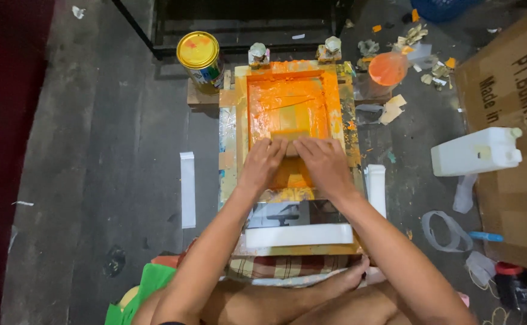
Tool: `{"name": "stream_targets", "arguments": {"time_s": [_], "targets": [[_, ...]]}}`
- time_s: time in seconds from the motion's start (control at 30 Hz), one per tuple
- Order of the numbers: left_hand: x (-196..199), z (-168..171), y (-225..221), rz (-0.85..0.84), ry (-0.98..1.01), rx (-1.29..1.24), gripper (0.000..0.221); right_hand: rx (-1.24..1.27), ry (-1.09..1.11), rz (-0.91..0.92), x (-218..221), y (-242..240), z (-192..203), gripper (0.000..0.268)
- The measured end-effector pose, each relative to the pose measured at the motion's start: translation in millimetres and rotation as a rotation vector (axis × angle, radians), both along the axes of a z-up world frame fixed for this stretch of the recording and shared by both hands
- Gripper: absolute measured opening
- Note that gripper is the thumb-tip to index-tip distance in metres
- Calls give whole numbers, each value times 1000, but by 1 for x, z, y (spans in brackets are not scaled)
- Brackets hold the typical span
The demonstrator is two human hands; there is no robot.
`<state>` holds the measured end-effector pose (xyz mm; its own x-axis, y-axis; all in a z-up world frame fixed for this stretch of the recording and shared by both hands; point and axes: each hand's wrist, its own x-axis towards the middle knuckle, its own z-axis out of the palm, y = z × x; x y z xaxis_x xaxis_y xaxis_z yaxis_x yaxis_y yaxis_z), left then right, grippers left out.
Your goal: The person prepares a screen for printing by spreading ink across the screen printing frame with a squeegee, holding the frame steady with one hand while applying the ink with the other.
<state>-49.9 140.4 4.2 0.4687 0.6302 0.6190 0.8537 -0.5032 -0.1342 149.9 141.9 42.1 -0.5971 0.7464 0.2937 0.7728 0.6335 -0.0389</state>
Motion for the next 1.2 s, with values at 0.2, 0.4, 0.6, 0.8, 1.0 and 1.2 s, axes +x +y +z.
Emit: {"name": "stream_targets", "arguments": {"time_s": [0.2,0.4,0.6,0.8,1.0,1.2], "targets": [[0,-5,52,-15,-43,68,20,-41,65,-43,-7,49,-4,31],[-1,-18,76,28,-63,-46,20,-76,127,-18,-10,74,-16,28],[4,3,62,58,-129,-101,17,-80,88,-27,-9,66,-12,30],[5,-2,30,96,-119,-184,6,-203,79,-27,0,35,-8,31],[10,19,-26,71,-128,-329,6,-247,41,-17,7,-16,9,34],[10,-3,-55,-26,-184,-396,13,-359,36,-26,11,-62,33,34]]}}
